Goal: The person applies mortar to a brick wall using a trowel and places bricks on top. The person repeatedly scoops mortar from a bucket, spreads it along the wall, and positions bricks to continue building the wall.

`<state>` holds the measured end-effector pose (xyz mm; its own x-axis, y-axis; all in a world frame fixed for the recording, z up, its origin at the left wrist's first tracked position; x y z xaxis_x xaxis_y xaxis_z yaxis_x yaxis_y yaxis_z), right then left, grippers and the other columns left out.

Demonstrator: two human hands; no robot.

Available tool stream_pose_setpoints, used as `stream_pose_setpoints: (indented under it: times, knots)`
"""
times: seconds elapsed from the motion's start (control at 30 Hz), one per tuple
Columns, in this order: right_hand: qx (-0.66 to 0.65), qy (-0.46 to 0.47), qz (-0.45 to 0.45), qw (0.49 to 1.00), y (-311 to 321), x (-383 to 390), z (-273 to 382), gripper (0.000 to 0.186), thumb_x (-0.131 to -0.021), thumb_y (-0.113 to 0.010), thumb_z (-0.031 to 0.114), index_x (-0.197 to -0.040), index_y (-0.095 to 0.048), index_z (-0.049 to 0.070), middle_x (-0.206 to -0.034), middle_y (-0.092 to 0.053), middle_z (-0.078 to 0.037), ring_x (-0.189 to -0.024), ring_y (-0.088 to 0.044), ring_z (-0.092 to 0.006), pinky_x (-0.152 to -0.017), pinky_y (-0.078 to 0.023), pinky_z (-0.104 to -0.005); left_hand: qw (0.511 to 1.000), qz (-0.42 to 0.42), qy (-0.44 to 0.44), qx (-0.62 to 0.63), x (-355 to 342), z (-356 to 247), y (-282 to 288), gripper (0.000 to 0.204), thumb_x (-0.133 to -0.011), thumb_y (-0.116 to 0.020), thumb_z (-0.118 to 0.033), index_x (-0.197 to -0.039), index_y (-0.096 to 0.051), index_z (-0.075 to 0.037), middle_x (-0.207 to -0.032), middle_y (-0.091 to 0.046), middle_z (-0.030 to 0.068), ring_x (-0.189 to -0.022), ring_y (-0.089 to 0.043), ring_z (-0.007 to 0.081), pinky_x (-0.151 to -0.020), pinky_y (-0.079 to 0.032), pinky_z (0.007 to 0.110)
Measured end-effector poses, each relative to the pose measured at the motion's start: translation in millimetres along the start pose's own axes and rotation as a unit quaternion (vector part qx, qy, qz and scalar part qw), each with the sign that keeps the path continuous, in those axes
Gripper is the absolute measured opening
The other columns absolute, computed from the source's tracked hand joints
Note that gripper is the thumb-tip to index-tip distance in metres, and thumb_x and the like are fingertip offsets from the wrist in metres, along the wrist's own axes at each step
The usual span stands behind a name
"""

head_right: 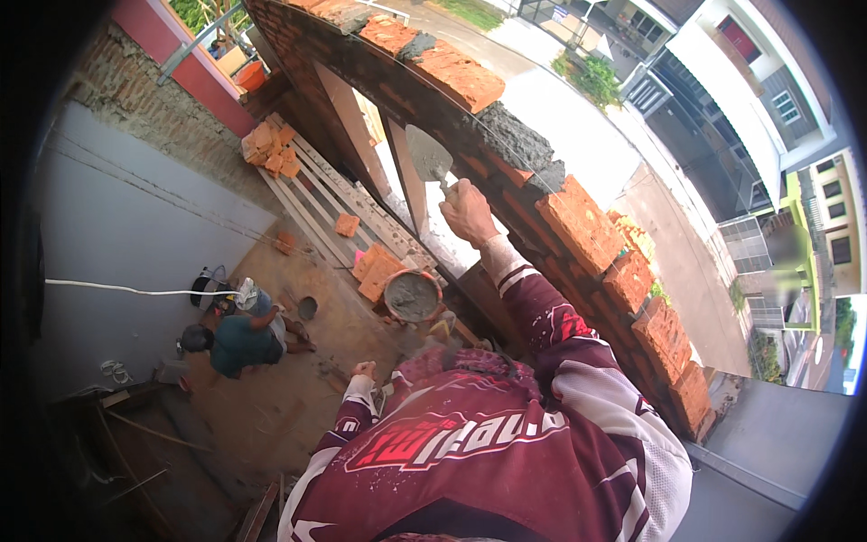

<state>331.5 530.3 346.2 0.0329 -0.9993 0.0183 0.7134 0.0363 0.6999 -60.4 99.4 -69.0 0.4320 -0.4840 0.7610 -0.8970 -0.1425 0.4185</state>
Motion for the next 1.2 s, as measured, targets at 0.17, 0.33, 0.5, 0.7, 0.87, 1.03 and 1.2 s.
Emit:
stream_pose_setpoints:
  times: [0.17,0.33,0.5,0.7,0.87,1.03,1.2]
  knots:
    - [0.046,-0.036,-0.039,0.998,-6.6,-5.7,-9.8,0.040,-0.092,-0.061,0.024,-0.120,-0.044,0.003,-0.107,-0.068,-0.030,-0.105,-0.065,-0.0506,-0.089,-0.051,-0.0572,0.997,-0.009,-0.027,0.069,4.4,-29.6,-4.1,0.050,-0.088,-0.079,-0.034,-0.122,-0.070,0.002,-0.088,-0.075,0.0109,-0.065,-0.067,0.0181,-0.060,-0.055,0.035]
    - [0.079,-0.028,-0.015,0.996,-24.4,-14.2,-14.8,0.033,-0.092,-0.061,0.021,-0.117,-0.050,0.002,-0.111,-0.067,-0.030,-0.105,-0.065,-0.0500,-0.089,-0.051,-0.0580,0.999,0.006,0.034,0.021,19.4,8.2,-9.7,0.044,-0.090,-0.078,-0.034,-0.118,-0.072,0.000,-0.086,-0.074,0.0109,-0.061,-0.065,0.0167,-0.059,-0.054,0.034]
    - [0.093,-0.026,-0.027,0.995,-13.7,-28.8,-14.8,0.031,-0.092,-0.063,0.019,-0.117,-0.056,0.003,-0.114,-0.065,-0.028,-0.105,-0.065,-0.0502,-0.091,-0.052,-0.0577,0.997,-0.004,-0.007,-0.071,17.1,33.0,-4.0,0.046,-0.087,-0.079,-0.037,-0.113,-0.074,0.001,-0.094,-0.077,0.0161,-0.082,-0.073,0.0264,-0.077,-0.057,0.041]
    - [0.055,-0.033,-0.077,0.995,30.9,-26.0,-14.5,0.040,-0.093,-0.065,0.023,-0.127,-0.059,0.003,-0.121,-0.067,-0.026,-0.111,-0.066,-0.0473,-0.096,-0.052,-0.0548,0.998,-0.005,-0.010,-0.064,-5.1,24.6,6.9,0.052,-0.085,-0.080,-0.039,-0.116,-0.073,0.002,-0.104,-0.077,0.0193,-0.095,-0.074,0.0308,-0.088,-0.057,0.042]
    - [-0.008,-0.045,-0.097,0.994,50.8,-5.5,-25.6,0.043,-0.092,-0.068,0.027,-0.127,-0.064,0.002,-0.119,-0.070,-0.025,-0.114,-0.067,-0.0430,-0.098,-0.052,-0.0501,0.999,-0.004,0.015,-0.039,-17.7,5.1,-0.7,0.055,-0.084,-0.080,-0.038,-0.120,-0.072,0.003,-0.104,-0.077,0.0174,-0.092,-0.073,0.0271,-0.085,-0.058,0.040]
    - [-0.031,-0.039,-0.126,0.991,59.9,19.5,-38.9,0.041,-0.092,-0.070,0.023,-0.127,-0.063,0.002,-0.118,-0.071,-0.024,-0.112,-0.067,-0.0416,-0.098,-0.052,-0.0466,1.000,0.009,-0.027,-0.003,-9.9,-6.1,-13.7,0.040,-0.088,-0.079,-0.031,-0.113,-0.072,0.000,-0.086,-0.070,0.0089,-0.072,-0.065,0.0186,-0.065,-0.054,0.034]
    - [0.008,0.021,-0.192,0.981,64.0,64.1,-44.3,0.044,-0.094,-0.069,0.019,-0.131,-0.059,-0.002,-0.122,-0.067,-0.024,-0.112,-0.066,-0.0403,-0.098,-0.052,-0.0464,0.997,0.036,0.027,-0.064,-1.6,27.2,-30.6,0.056,-0.084,-0.079,-0.038,-0.122,-0.071,0.003,-0.111,-0.076,0.0212,-0.102,-0.073,0.0306,-0.090,-0.057,0.041]
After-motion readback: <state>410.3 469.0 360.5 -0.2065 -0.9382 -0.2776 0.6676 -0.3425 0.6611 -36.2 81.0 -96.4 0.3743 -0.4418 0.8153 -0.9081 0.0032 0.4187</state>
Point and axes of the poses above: each hand's wrist, its own x-axis away from the middle knuckle, its own y-axis out of the back of the hand, z = x × y, the point moved 10 cm from there along -x, towards the middle knuckle
